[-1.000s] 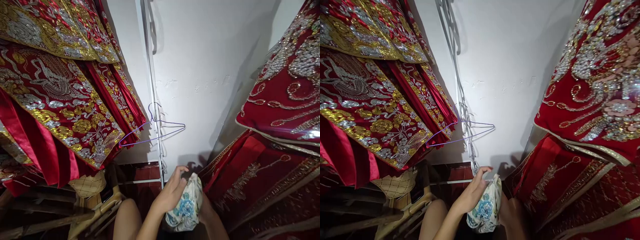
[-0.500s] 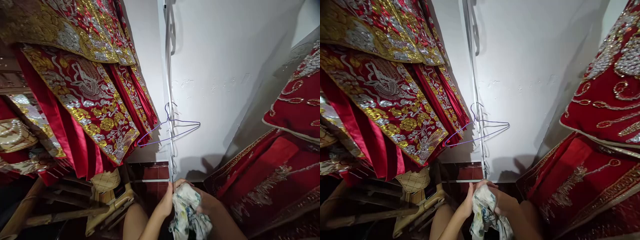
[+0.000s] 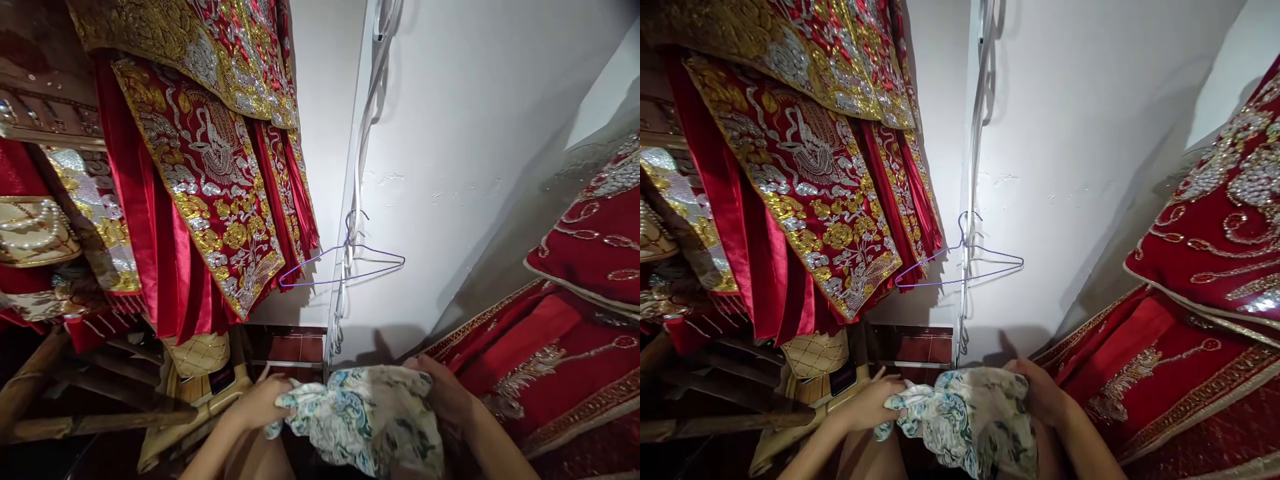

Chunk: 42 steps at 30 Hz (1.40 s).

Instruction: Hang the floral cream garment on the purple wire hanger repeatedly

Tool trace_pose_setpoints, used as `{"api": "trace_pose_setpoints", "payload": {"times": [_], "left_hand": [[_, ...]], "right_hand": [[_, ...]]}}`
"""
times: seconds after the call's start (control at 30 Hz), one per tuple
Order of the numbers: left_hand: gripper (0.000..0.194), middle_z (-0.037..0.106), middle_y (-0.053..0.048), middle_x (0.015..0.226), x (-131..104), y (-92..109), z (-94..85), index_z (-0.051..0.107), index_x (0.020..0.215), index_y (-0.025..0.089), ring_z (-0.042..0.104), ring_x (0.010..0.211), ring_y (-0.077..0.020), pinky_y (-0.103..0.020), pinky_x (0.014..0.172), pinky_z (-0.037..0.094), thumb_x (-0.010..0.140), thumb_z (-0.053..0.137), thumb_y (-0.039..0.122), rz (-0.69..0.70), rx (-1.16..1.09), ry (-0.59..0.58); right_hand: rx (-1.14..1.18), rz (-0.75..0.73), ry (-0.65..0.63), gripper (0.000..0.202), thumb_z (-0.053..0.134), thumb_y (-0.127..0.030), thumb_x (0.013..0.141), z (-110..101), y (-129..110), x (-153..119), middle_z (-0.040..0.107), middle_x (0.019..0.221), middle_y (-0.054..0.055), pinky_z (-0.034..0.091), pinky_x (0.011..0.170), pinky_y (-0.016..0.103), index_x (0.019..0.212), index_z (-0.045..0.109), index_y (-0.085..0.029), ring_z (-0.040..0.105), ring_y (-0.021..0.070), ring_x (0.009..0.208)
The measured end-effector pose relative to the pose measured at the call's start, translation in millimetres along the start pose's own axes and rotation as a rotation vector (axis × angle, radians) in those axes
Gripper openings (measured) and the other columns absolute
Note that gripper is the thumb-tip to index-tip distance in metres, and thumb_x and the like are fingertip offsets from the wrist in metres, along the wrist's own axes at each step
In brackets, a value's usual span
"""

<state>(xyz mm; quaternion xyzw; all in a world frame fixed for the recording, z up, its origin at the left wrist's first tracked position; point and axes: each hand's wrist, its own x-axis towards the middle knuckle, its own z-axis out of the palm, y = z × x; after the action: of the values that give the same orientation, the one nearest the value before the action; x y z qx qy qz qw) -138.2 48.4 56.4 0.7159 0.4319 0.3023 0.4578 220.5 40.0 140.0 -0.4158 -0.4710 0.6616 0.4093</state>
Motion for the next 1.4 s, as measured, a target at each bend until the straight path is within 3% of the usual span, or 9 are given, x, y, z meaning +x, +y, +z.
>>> {"api": "trace_pose_setpoints", "payload": {"times": [0.1,0.2,0.43,0.53,0.63,0.8,0.93,1.2,1.4], "left_hand": [[0.018,0.074,-0.007,0.088,-5,7,-24.9,0.071,0.067,0.026,0.056,0.129,-0.0372,-0.060,0.119,-0.004,0.060,0.087,0.022,-0.097,-0.059,0.139],[0.022,0.074,-0.012,0.100,-10,31,-32.9,0.071,0.065,0.024,0.043,0.141,-0.0363,-0.052,0.122,-0.001,0.055,0.089,0.015,-0.107,-0.291,0.251],[0.016,0.073,-0.001,0.076,-41,55,3.9,0.072,0.070,0.023,0.067,0.090,-0.0297,-0.046,0.107,0.042,0.071,0.080,0.037,-0.086,-0.275,0.132],[0.016,0.071,0.002,0.072,-50,52,19.6,0.072,0.073,0.025,0.067,0.081,-0.0255,-0.044,0.110,0.038,0.077,0.075,0.039,-0.114,-0.176,0.065],[0.009,0.074,-0.002,0.079,-46,53,17.0,0.072,0.072,0.026,0.069,0.086,-0.0276,-0.047,0.117,0.028,0.077,0.076,0.032,-0.089,-0.130,0.180],[0.018,0.071,-0.012,0.122,-17,52,-12.3,0.071,0.068,0.025,0.053,0.131,-0.0352,-0.049,0.121,0.017,0.062,0.086,0.019,-0.123,-0.124,0.540],[0.012,0.074,-0.012,0.112,6,54,-28.7,0.074,0.074,0.027,0.060,0.122,-0.0353,-0.043,0.111,0.037,0.068,0.081,0.019,-0.154,0.001,0.650],[0.039,0.071,-0.009,0.124,56,99,-28.7,0.069,0.121,0.020,0.063,0.118,-0.0283,-0.033,0.099,0.044,0.098,0.044,0.040,0.053,0.274,0.687],[0.038,0.074,-0.014,0.084,77,111,-59.0,0.072,0.083,0.014,0.067,0.080,-0.0285,-0.034,0.076,0.046,0.094,0.042,0.035,-0.237,0.618,0.452]], "right_hand": [[0.024,0.026,-0.027,0.031,0.063,-0.052,0.059,-15,-17,10,0.057,0.055,0.005,0.044,0.055,0.033,0.052,0.056,-0.022,0.050,0.0193,0.054],[-0.279,-0.165,-0.008,0.023,0.071,-0.030,0.050,-15,-35,30,0.065,0.074,0.005,0.045,0.063,0.033,0.071,0.065,-0.022,0.057,0.0239,0.070],[-0.731,-0.467,0.191,0.016,0.059,-0.024,0.073,12,-52,109,0.056,0.068,-0.004,0.037,0.059,0.026,0.089,0.060,-0.022,0.047,0.0151,0.059],[-0.789,-0.473,0.228,0.043,0.063,-0.024,0.071,7,-47,138,0.065,0.078,-0.001,0.037,0.059,0.027,0.114,0.062,-0.024,0.047,0.0149,0.056],[-0.812,-0.514,0.180,0.044,0.063,-0.027,0.072,-1,-42,152,0.070,0.092,0.004,0.040,0.065,0.028,0.116,0.064,-0.023,0.054,0.0183,0.068],[-0.875,-0.484,0.174,0.019,0.049,-0.032,0.084,-12,-40,139,0.057,0.066,-0.001,0.035,0.061,0.026,0.073,0.059,-0.020,0.048,0.0165,0.063],[-0.806,-0.459,0.194,0.024,0.053,-0.033,0.082,-21,-42,112,0.049,0.060,-0.002,0.032,0.057,0.025,0.063,0.048,-0.021,0.044,0.0150,0.061],[-0.711,-0.419,0.230,0.022,0.054,-0.030,0.080,-14,-53,70,0.041,0.063,-0.003,0.030,0.055,0.025,0.064,0.042,-0.021,0.038,0.0138,0.063],[-0.737,-0.432,0.302,0.019,0.053,-0.029,0.080,-13,-44,66,0.040,0.058,-0.004,0.028,0.054,0.026,0.065,0.044,-0.022,0.036,0.0144,0.058]]}}
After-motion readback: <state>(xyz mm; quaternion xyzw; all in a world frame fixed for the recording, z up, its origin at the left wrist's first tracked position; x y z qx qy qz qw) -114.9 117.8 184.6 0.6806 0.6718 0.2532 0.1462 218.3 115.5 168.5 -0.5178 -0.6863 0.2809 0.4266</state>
